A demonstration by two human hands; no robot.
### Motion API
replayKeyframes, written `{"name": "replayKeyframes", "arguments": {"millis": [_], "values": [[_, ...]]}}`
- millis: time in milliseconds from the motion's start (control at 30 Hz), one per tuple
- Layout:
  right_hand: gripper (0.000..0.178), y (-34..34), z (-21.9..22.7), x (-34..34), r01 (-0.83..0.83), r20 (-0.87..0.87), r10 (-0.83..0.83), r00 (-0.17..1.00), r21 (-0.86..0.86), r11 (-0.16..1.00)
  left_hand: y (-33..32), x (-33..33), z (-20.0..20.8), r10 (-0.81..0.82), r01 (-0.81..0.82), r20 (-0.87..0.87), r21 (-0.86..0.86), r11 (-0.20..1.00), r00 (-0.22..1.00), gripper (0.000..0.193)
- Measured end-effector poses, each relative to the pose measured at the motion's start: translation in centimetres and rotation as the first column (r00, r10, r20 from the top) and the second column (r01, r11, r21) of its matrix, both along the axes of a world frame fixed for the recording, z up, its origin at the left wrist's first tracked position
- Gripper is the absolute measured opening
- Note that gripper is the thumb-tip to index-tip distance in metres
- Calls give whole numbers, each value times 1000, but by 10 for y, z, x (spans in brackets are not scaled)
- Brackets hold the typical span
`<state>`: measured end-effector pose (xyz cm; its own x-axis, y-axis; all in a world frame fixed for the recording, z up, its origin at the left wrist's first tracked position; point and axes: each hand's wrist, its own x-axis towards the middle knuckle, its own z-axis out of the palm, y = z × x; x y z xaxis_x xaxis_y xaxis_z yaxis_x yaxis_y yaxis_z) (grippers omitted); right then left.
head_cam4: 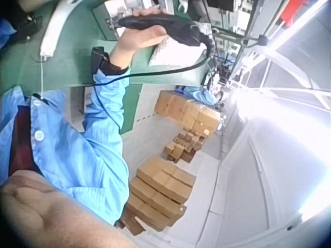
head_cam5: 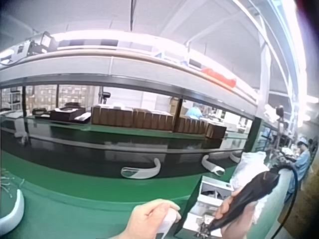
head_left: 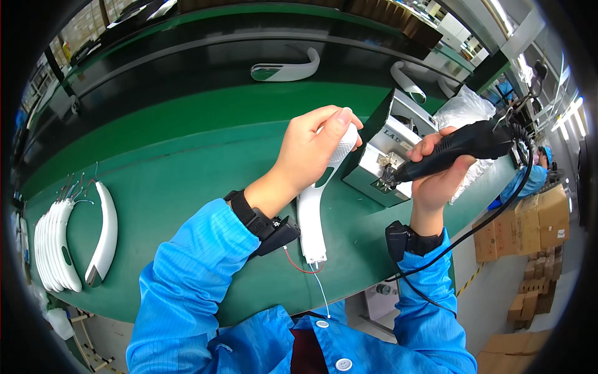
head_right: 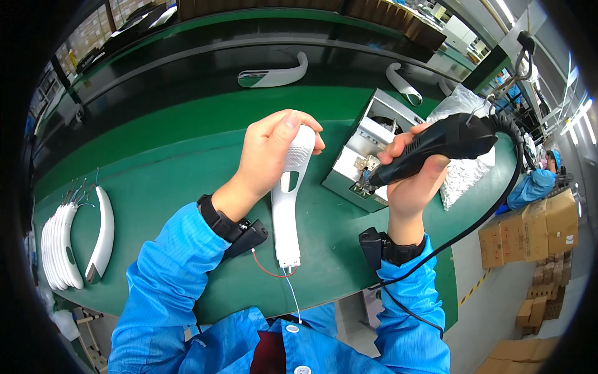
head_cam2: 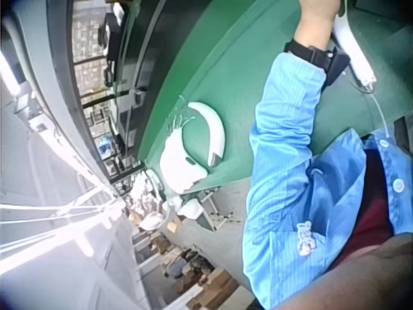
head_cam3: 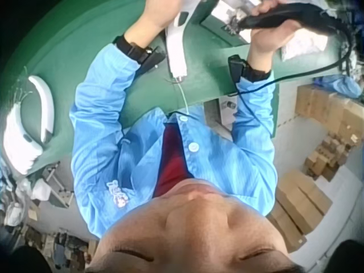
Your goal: Assembling white curved plastic electronic components using a power screwdriver on a factory assembly line.
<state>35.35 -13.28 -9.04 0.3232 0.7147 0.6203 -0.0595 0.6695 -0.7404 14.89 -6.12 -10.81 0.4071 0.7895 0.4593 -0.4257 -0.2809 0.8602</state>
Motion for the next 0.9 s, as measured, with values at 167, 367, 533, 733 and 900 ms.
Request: {"name": "replayKeyframes", "arguments": {"millis": [167, 367, 533, 733, 900], "values": [[68, 0, 6, -14, -24, 8, 25, 1000, -113, 993, 3, -1, -2, -7, 7, 17, -14, 1000, 1000, 39], [78, -20, -26, -68, -160, -41, 155, 987, -150, 976, 7, 4, -4, -38, 41, 49, -54, 998, 998, 39], [83, -24, -35, -117, -384, -235, 342, 910, -165, 909, 8, -2, -8, -20, 22, 54, -49, 999, 998, 39], [84, -23, -45, -120, -363, -116, 344, 932, -271, 891, 6, -1, -7, 6, -5, 25, -41, 999, 1000, 40], [82, -21, -50, -120, -417, -77, 415, 906, -316, 852, 5, 0, -7, 29, -29, 33, -1, 1000, 999, 41]]}}
